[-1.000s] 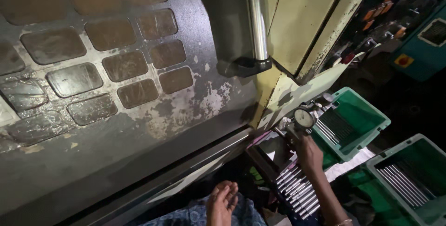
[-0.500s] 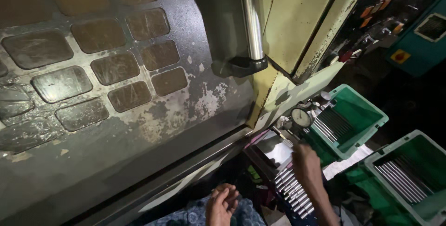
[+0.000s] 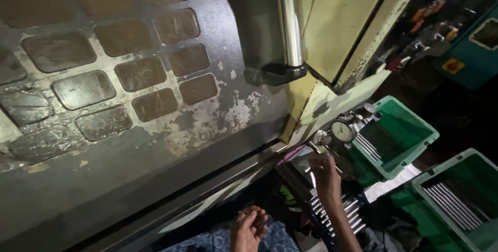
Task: The person repeatedly measures cylindrical metal rods using a dial caliper. They open a machine door, insert a rod into the machine, close the door, then measure the rod with the caliper and place it into a green tray. This cycle is repeated multiple times.
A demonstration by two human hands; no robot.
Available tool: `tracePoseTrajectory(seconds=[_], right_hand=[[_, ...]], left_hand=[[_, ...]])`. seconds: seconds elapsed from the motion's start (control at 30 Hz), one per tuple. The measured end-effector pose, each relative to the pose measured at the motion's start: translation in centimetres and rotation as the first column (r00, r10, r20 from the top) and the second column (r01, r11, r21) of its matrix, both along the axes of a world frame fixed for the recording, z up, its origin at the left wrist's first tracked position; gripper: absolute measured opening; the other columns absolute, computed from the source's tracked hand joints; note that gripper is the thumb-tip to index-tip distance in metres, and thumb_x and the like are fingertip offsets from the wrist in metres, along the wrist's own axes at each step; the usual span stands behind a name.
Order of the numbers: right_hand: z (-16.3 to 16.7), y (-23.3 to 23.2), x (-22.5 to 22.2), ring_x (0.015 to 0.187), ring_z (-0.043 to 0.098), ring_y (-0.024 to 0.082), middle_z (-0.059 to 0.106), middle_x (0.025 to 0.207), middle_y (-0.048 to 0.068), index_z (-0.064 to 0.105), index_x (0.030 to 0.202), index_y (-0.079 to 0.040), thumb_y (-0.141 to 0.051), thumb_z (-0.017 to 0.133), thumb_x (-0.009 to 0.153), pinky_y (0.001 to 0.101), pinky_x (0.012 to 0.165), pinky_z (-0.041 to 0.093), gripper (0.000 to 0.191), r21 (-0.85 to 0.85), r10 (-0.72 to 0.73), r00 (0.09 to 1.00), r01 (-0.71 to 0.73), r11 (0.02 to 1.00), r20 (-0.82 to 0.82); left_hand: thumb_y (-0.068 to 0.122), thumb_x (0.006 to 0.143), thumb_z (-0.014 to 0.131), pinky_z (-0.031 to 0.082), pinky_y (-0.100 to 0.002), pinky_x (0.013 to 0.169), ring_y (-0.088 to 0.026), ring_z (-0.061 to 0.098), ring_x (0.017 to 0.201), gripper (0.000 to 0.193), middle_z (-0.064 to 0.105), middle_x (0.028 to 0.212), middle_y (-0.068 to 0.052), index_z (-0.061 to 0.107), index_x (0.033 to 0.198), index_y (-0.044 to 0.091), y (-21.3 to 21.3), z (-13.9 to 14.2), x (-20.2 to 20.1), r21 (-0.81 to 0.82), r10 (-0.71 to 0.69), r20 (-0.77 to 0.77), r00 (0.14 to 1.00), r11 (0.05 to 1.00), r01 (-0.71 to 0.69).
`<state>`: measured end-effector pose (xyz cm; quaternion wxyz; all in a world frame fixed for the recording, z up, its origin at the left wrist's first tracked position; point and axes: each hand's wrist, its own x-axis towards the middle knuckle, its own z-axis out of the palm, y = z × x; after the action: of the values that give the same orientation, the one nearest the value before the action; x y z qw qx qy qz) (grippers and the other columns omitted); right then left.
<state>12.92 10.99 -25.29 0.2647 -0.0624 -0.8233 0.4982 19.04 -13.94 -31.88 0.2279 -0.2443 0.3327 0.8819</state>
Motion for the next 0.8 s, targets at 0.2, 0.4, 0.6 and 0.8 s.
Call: tracePoseTrajectory(seconds=[0.2,0.4,0.6,0.8], right_hand=[[-0.2,0.0,1.9,0.095,0.074,0.018,0.078,0.107,0.012,0.058,0.116,-0.004,-0.003,0.064,0.095,0.0306,0.079,0.057,0.022,-0.040,-0.007,0.990,0.013,0.999,0.140],[-1.3,-0.2,2.5,0.111,0.071,0.022,0.072,0.117,0.015,0.058,0.114,0.000,0.005,0.063,0.091,0.0344,0.092,0.057,0.024,-0.216,0.080,0.997,-0.074,0.974,0.016],[-1.4,0.4,1.6,0.110,0.073,0.022,0.073,0.120,0.015,0.057,0.124,-0.003,0.006,0.058,0.091,0.0353,0.093,0.060,0.034,-0.244,-0.008,0.996,0.029,0.969,0.087],[-2.3,0.4,1.8,0.109,0.074,0.024,0.076,0.117,0.018,0.061,0.114,0.002,0.002,0.062,0.096,0.0362,0.091,0.060,0.018,-0.239,0.007,0.995,0.017,0.971,0.099]], left_hand=[[0.024,0.086,0.071,0.052,-0.036,0.079,-0.017,0.071,0.090,0.025,0.073,0.098,-0.002,0.067,0.109,0.014,0.3,0.1,0.1,0.037,0.006,-0.034,0.999,0.999,-0.005],[0.026,0.088,0.069,0.052,-0.035,0.082,-0.014,0.070,0.091,0.025,0.072,0.096,-0.001,0.067,0.111,0.014,0.5,0.9,0.2,0.004,-0.038,0.062,0.997,0.999,0.038],[0.024,0.088,0.069,0.055,-0.033,0.077,-0.015,0.070,0.088,0.023,0.073,0.095,-0.002,0.068,0.108,0.013,0.5,0.9,0.3,0.032,-0.007,-0.030,1.000,0.999,0.008],[0.023,0.088,0.069,0.056,-0.034,0.073,-0.016,0.071,0.087,0.021,0.072,0.094,-0.001,0.067,0.108,0.016,0.2,0.7,-0.1,0.076,-0.027,-0.027,0.999,0.997,0.029]])
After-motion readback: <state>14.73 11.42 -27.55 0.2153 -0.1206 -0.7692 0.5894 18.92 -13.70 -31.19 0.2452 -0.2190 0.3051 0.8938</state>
